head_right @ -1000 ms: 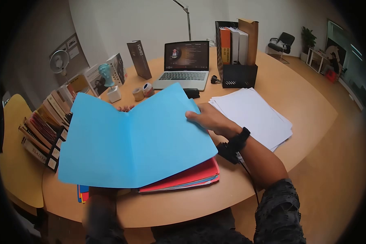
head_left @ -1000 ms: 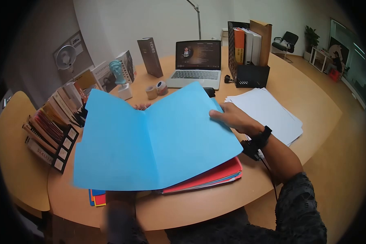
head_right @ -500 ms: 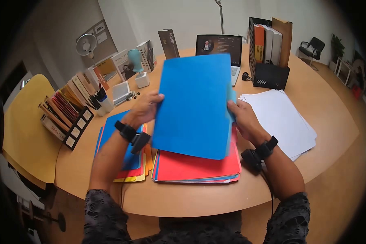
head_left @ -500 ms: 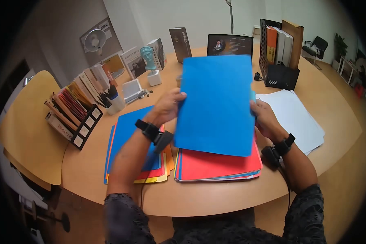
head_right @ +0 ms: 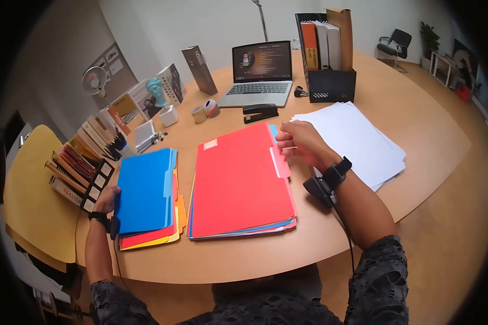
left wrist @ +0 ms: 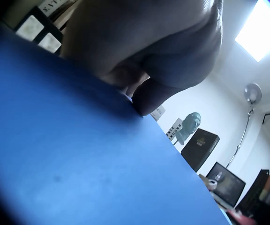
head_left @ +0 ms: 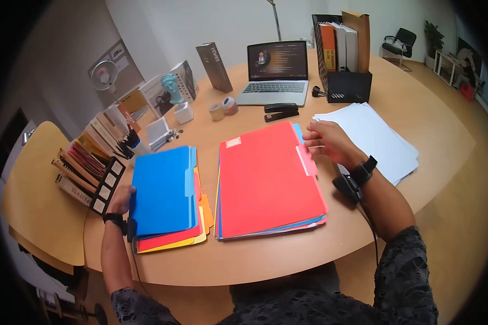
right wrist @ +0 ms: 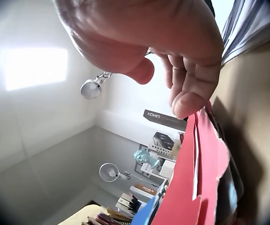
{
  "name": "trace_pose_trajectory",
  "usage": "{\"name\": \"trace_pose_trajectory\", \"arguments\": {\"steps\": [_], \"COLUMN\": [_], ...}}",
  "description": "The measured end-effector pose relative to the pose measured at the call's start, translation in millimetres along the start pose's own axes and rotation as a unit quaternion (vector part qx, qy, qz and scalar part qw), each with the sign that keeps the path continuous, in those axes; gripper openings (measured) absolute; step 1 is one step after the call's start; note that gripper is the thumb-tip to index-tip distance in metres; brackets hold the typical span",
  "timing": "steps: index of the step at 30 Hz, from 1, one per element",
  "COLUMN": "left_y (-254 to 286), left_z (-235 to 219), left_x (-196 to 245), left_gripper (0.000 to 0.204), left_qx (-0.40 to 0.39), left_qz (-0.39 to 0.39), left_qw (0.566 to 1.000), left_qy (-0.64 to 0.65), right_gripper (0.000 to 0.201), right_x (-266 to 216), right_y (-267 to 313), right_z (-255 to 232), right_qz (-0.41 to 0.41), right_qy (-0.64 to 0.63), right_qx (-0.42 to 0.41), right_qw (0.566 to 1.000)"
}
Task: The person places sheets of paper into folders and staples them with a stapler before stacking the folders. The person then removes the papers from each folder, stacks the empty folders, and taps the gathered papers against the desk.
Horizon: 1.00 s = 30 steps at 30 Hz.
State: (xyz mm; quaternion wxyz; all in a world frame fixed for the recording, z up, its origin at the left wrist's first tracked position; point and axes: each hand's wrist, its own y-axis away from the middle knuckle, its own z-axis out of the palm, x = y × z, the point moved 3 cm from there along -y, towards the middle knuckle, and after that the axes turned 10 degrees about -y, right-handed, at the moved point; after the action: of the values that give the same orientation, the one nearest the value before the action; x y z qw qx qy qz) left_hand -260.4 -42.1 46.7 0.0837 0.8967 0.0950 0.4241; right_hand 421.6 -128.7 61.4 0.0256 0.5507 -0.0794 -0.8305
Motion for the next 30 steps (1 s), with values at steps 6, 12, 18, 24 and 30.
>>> {"name": "trace_pose_trajectory", "arguments": {"steps": [6, 12, 18, 24, 30], "left_y": [37.6, 109.3, 118.3, 117.0, 72.3], "left_z": [64.6, 223.7, 273.3, 274.4, 269.8], "left_x": [86.8, 215.4, 226.4, 226.5, 243.7], "left_gripper": [0.056, 0.094, 0.11, 0.113, 0.088], "left_qx": [0.09, -0.195, -0.241, -0.215, -0.133], "left_qz": [0.162, 0.45, 0.461, 0.46, 0.444], "left_qw": [0.936, 0.785, 0.742, 0.744, 0.819], "left_qy": [-0.301, -0.378, -0.422, -0.435, -0.339], "right_gripper": [0.03, 0.03, 0.031, 0.041, 0.021], "right_x": [-0.9, -8.1, -6.1, 0.4, 13.2], "right_y": [3.2, 10.4, 16.0, 16.3, 16.4], "right_z": [5.7, 8.2, 14.3, 22.9, 33.0], "right_qz": [0.036, 0.022, 0.04, 0.036, 0.039], "right_qy": [-0.007, 0.067, 0.075, 0.077, 0.08], "right_qx": [-0.002, -0.005, -0.042, -0.081, -0.143], "right_qw": [0.999, 0.998, 0.995, 0.993, 0.986]}}
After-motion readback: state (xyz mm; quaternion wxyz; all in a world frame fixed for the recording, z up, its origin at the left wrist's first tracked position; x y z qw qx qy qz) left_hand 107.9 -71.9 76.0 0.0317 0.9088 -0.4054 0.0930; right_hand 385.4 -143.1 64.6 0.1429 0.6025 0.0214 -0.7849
